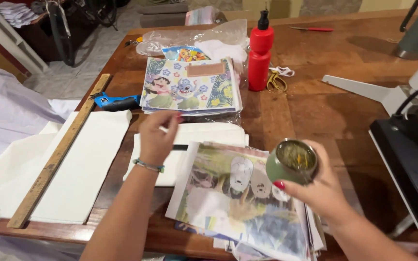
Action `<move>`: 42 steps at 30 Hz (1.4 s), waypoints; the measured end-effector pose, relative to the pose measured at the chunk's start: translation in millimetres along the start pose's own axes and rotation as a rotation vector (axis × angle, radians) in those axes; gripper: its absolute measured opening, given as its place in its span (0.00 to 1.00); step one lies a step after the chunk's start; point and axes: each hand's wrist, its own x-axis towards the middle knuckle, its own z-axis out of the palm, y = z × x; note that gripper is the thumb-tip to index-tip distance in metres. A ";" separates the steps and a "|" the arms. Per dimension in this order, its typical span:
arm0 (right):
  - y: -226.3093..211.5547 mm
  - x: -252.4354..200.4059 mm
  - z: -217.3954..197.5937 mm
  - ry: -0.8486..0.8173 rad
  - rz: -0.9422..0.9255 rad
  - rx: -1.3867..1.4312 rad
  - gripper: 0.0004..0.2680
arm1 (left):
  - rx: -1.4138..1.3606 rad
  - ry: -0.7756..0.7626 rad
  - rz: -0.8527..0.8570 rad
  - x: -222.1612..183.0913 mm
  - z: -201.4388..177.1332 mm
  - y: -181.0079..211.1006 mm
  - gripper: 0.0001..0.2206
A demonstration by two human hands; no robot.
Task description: Sorting and inspecting a stack of printed transfer papers on a work table.
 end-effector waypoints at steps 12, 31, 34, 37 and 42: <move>73.9 2.7 -19.4 -0.288 -0.221 0.265 0.43 | 0.023 -0.084 -0.091 -37.8 4.3 -29.4 0.07; 148.5 10.1 -38.3 -0.358 -0.699 -0.053 0.35 | -0.030 -0.218 -0.120 -48.4 17.4 -18.9 0.06; 161.4 14.7 -40.0 -0.371 -0.687 -0.030 0.36 | -0.021 -0.218 -0.111 -47.9 18.3 -19.5 0.06; 163.7 14.7 -39.7 -0.385 -0.667 -0.022 0.35 | -0.037 -0.234 -0.139 -46.9 19.8 -18.9 0.08; 161.3 15.0 -40.4 -0.372 -0.661 -0.037 0.33 | 0.006 -0.224 -0.110 -50.4 20.3 -25.2 0.07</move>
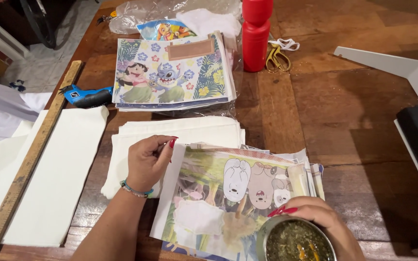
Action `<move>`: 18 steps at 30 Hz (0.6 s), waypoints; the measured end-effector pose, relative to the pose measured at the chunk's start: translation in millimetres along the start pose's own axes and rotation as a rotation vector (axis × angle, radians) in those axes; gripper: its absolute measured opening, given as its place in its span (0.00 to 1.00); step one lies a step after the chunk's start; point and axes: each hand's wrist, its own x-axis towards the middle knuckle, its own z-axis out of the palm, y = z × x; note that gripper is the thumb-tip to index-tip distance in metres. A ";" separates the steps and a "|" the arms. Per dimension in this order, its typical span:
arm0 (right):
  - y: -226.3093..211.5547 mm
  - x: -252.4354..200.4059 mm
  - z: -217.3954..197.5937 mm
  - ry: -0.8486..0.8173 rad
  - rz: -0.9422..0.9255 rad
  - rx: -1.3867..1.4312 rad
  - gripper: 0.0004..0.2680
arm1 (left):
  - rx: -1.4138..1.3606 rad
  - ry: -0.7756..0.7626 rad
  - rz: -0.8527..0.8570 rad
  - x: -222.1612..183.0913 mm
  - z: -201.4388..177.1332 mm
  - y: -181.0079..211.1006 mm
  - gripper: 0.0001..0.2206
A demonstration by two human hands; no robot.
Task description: Sorting and inspecting a stack of printed transfer papers on a work table.
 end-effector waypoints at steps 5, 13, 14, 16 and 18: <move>-9.3 6.7 0.9 0.009 -0.050 -0.035 0.28 | -0.063 -0.017 -0.022 1.4 -1.1 5.3 0.07; -3.7 10.4 -2.9 -0.013 -0.055 0.001 0.30 | -0.061 -0.024 -0.025 2.2 -2.1 8.2 0.07; -3.5 13.1 -4.7 -0.022 -0.106 -0.056 0.27 | -0.064 -0.023 -0.023 2.4 -1.9 8.1 0.07; -10.0 16.8 -4.6 -0.030 -0.158 -0.114 0.26 | -0.067 -0.021 -0.020 2.3 -1.7 7.1 0.07; -23.5 18.2 -0.5 0.003 -0.157 -0.089 0.24 | -0.056 -0.022 -0.028 1.2 -1.4 5.1 0.07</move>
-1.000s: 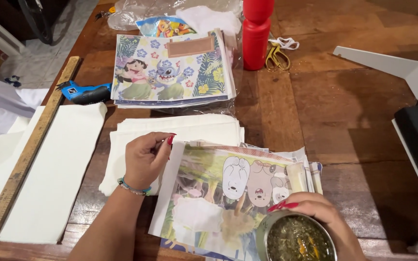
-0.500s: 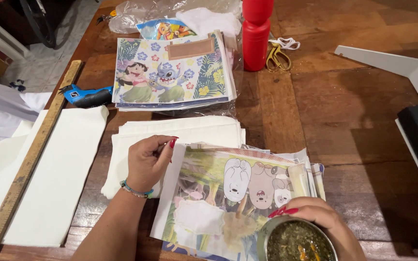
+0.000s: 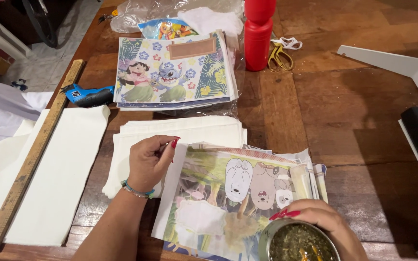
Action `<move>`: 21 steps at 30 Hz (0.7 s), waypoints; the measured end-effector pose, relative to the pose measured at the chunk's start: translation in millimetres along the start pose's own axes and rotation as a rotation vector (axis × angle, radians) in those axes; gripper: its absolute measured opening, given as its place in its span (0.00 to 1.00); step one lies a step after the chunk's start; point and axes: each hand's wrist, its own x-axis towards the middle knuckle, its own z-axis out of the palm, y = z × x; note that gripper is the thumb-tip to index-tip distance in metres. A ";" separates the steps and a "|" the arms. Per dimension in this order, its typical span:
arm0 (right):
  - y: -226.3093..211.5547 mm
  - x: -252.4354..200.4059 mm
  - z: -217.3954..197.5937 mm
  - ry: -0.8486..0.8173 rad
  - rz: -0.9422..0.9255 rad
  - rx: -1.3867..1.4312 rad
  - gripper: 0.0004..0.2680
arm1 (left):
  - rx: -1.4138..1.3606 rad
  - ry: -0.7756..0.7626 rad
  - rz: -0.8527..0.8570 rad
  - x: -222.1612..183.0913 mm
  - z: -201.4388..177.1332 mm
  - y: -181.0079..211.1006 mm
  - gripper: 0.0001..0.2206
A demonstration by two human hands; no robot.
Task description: Sorting and inspecting a stack of printed transfer papers on a work table.
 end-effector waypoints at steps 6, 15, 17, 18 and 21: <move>7.8 -3.1 -0.8 -0.016 -0.005 0.016 0.24 | 0.004 0.003 0.009 1.3 -2.0 3.3 0.06; 36.3 -27.0 -1.9 -0.057 0.181 0.001 0.32 | -0.018 -0.027 -0.007 2.1 -2.5 6.7 0.07; 18.1 -16.6 2.0 -0.026 0.130 0.040 0.33 | -0.008 -0.035 0.000 2.0 -2.1 4.4 0.07; 8.6 -12.4 5.3 0.010 0.079 0.082 0.35 | 0.005 -0.048 0.010 1.4 -2.4 3.3 0.07; -13.5 16.7 3.5 0.002 0.018 0.364 0.36 | -0.007 -0.054 -0.003 2.5 -4.1 4.4 0.07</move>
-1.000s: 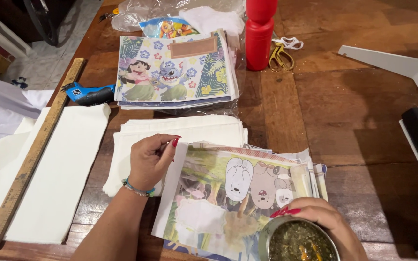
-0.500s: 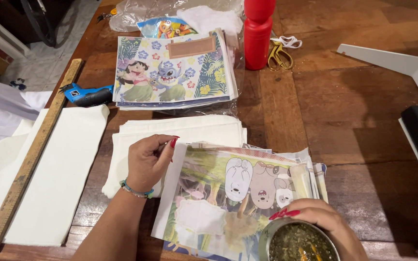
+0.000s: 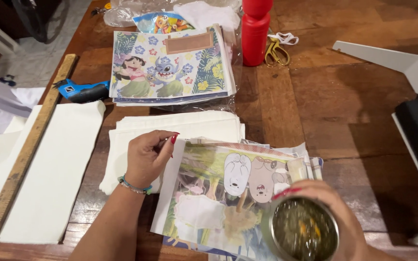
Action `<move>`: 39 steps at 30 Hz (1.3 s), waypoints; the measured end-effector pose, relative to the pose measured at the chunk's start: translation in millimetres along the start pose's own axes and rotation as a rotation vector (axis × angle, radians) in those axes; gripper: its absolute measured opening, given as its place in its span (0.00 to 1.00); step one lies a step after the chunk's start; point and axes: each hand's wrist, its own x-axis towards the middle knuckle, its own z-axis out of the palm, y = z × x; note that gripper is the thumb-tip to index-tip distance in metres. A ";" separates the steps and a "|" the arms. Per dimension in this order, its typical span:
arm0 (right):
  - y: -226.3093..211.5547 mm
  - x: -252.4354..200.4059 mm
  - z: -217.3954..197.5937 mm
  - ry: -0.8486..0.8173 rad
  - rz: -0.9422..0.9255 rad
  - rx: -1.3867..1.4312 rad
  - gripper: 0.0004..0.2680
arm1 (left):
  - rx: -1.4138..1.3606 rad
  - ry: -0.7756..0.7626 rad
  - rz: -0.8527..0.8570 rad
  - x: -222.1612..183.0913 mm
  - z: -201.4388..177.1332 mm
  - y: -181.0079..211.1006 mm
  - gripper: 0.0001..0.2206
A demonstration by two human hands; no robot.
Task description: Sorting and inspecting a stack of printed transfer papers on a work table.
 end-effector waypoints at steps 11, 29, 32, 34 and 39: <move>-38.3 104.0 -8.7 0.720 0.612 -0.602 0.34 | 0.010 0.002 0.057 3.7 -5.4 -0.5 0.08; 83.3 77.6 -118.2 0.850 0.200 -0.853 0.29 | 0.148 0.132 0.207 -23.7 -8.7 9.3 0.05; 77.3 71.7 -113.9 0.811 0.200 -0.781 0.30 | 0.092 -0.096 0.224 -50.5 -5.2 62.9 0.06; 70.2 62.0 -107.0 0.783 0.250 -0.728 0.31 | 0.120 -0.267 0.250 -72.2 -11.3 90.7 0.07; -15.6 26.8 -24.1 0.589 0.166 -0.425 0.20 | 0.466 -0.018 -0.200 -129.7 -47.6 66.7 0.20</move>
